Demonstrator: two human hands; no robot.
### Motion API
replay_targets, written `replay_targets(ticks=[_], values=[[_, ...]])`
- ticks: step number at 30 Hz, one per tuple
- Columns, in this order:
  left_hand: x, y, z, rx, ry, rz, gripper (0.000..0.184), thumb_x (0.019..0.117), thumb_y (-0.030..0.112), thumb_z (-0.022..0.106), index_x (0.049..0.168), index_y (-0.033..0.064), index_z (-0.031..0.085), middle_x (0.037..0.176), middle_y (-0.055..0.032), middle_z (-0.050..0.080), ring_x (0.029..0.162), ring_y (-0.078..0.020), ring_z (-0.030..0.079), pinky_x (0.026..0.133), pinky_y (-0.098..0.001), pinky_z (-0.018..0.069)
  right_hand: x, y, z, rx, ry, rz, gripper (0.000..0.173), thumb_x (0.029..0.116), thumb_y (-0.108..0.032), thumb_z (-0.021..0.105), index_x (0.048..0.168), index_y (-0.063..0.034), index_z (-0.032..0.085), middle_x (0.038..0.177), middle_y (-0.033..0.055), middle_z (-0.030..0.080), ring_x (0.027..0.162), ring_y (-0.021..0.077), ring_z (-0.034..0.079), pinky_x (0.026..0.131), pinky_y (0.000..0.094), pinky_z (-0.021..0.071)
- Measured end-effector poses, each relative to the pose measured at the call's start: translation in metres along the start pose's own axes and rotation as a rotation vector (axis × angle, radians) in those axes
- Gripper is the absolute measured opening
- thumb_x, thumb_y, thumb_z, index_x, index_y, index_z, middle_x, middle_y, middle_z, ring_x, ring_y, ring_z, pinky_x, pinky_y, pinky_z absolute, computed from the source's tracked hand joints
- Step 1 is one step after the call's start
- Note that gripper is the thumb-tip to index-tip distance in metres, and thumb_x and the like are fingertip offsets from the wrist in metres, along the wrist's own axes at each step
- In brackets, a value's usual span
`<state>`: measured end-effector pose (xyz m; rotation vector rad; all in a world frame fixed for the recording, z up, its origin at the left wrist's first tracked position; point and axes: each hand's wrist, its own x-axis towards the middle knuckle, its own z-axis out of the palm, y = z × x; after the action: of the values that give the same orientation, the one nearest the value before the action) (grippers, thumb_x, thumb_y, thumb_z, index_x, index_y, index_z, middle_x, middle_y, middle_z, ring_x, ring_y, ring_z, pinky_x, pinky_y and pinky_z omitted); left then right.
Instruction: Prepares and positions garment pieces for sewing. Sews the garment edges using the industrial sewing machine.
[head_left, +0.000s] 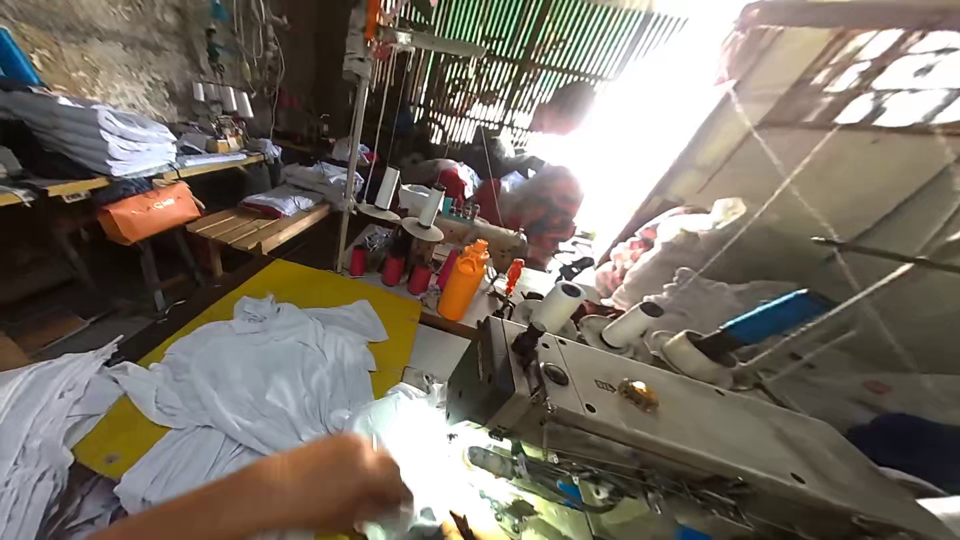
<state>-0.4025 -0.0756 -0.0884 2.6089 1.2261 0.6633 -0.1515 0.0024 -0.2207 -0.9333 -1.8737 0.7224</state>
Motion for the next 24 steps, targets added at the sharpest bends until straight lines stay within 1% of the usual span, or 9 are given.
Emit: replay_targets(ticks=[1, 3, 7, 10, 13, 16, 18, 21, 24], values=[[0.015, -0.025, -0.004, 0.165, 0.127, 0.011, 0.011, 0.0940, 0.011, 0.065, 0.098, 0.0116, 0.076, 0.089, -0.0074, 0.073, 0.079, -0.0249, 0.071, 0.067, -0.0436, 0.0577, 0.000, -0.001, -0.001, -0.007, -0.006, 0.011, 0.011, 0.0803, -0.004, 0.071, 0.079, 0.0068, 0.074, 0.068, 0.0103, 0.070, 0.062, 0.0044, 0.064, 0.066, 0.0222, 0.0554], [0.045, -0.072, -0.003, 0.288, 0.212, -0.011, 0.020, 0.0955, 0.008, 0.061, 0.109, 0.0113, 0.076, 0.103, -0.0108, 0.075, 0.096, -0.0315, 0.072, 0.081, -0.0512, 0.0575, 0.000, -0.003, -0.003, -0.021, -0.017, 0.024, 0.012, 0.0807, -0.004, 0.071, 0.080, 0.0072, 0.075, 0.069, 0.0115, 0.071, 0.062, 0.0070, 0.066, 0.066, 0.0251, 0.0561], [0.097, -0.114, 0.038, 0.122, 0.031, -0.034, 0.027, 0.1011, 0.008, 0.058, 0.124, 0.0107, 0.072, 0.130, -0.0182, 0.066, 0.121, -0.0379, 0.064, 0.099, -0.0569, 0.0518, -0.002, 0.000, -0.003, -0.038, -0.013, 0.016, 0.011, 0.0798, -0.004, 0.071, 0.083, 0.0059, 0.077, 0.070, 0.0126, 0.072, 0.063, 0.0095, 0.067, 0.065, 0.0269, 0.0572], [0.110, -0.117, 0.043, 0.163, -0.090, -0.123, 0.024, 0.1004, 0.008, 0.059, 0.119, 0.0072, 0.073, 0.140, -0.0230, 0.059, 0.128, -0.0439, 0.058, 0.100, -0.0618, 0.0481, -0.001, 0.000, -0.004, -0.072, -0.021, 0.021, 0.010, 0.0793, -0.005, 0.071, 0.079, 0.0042, 0.076, 0.066, 0.0116, 0.070, 0.059, 0.0115, 0.065, 0.061, 0.0303, 0.0554], [0.093, -0.123, -0.010, 0.360, 0.060, -0.301, 0.024, 0.1033, 0.010, 0.053, 0.115, 0.0003, 0.072, 0.136, -0.0196, 0.064, 0.126, -0.0402, 0.060, 0.103, -0.0586, 0.0470, 0.004, -0.010, -0.012, -0.148, -0.078, 0.019, 0.011, 0.0801, -0.007, 0.072, 0.081, 0.0010, 0.079, 0.070, 0.0125, 0.072, 0.063, 0.0186, 0.069, 0.064, 0.0398, 0.0579], [0.046, -0.149, -0.086, 0.275, 0.472, -0.433, 0.018, 0.0967, 0.003, 0.060, 0.109, -0.0040, 0.072, 0.128, -0.0218, 0.065, 0.124, -0.0358, 0.061, 0.106, -0.0538, 0.0484, 0.015, -0.022, -0.022, -0.197, -0.183, 0.036, 0.015, 0.0833, -0.010, 0.070, 0.087, 0.0018, 0.078, 0.073, 0.0136, 0.072, 0.067, 0.0245, 0.070, 0.067, 0.0468, 0.0578], [0.013, -0.140, -0.133, 0.037, 0.807, -0.441, 0.019, 0.0989, 0.001, 0.052, 0.110, -0.0092, 0.065, 0.129, -0.0205, 0.064, 0.120, -0.0268, 0.062, 0.105, -0.0451, 0.0500, 0.024, -0.026, -0.025, -0.191, -0.240, 0.068, 0.017, 0.0868, -0.013, 0.067, 0.088, 0.0032, 0.074, 0.073, 0.0128, 0.070, 0.067, 0.0241, 0.068, 0.068, 0.0469, 0.0560], [-0.021, -0.091, -0.191, -0.322, 1.120, -0.345, 0.018, 0.1016, 0.013, 0.040, 0.109, 0.0114, 0.057, 0.105, 0.0033, 0.070, 0.101, -0.0098, 0.068, 0.094, -0.0360, 0.0567, 0.034, -0.023, -0.023, -0.157, -0.244, 0.086, 0.026, 0.0946, -0.020, 0.060, 0.096, 0.0023, 0.074, 0.079, 0.0120, 0.071, 0.074, 0.0215, 0.069, 0.074, 0.0444, 0.0576], [-0.034, -0.050, -0.221, -0.240, 1.194, -0.210, 0.015, 0.1052, 0.017, 0.042, 0.109, 0.0252, 0.054, 0.089, 0.0160, 0.062, 0.081, -0.0018, 0.065, 0.079, -0.0305, 0.0601, 0.045, -0.023, -0.017, -0.142, -0.205, 0.098, 0.028, 0.0957, -0.022, 0.063, 0.104, 0.0017, 0.075, 0.089, 0.0137, 0.073, 0.078, 0.0206, 0.070, 0.077, 0.0411, 0.0590]])
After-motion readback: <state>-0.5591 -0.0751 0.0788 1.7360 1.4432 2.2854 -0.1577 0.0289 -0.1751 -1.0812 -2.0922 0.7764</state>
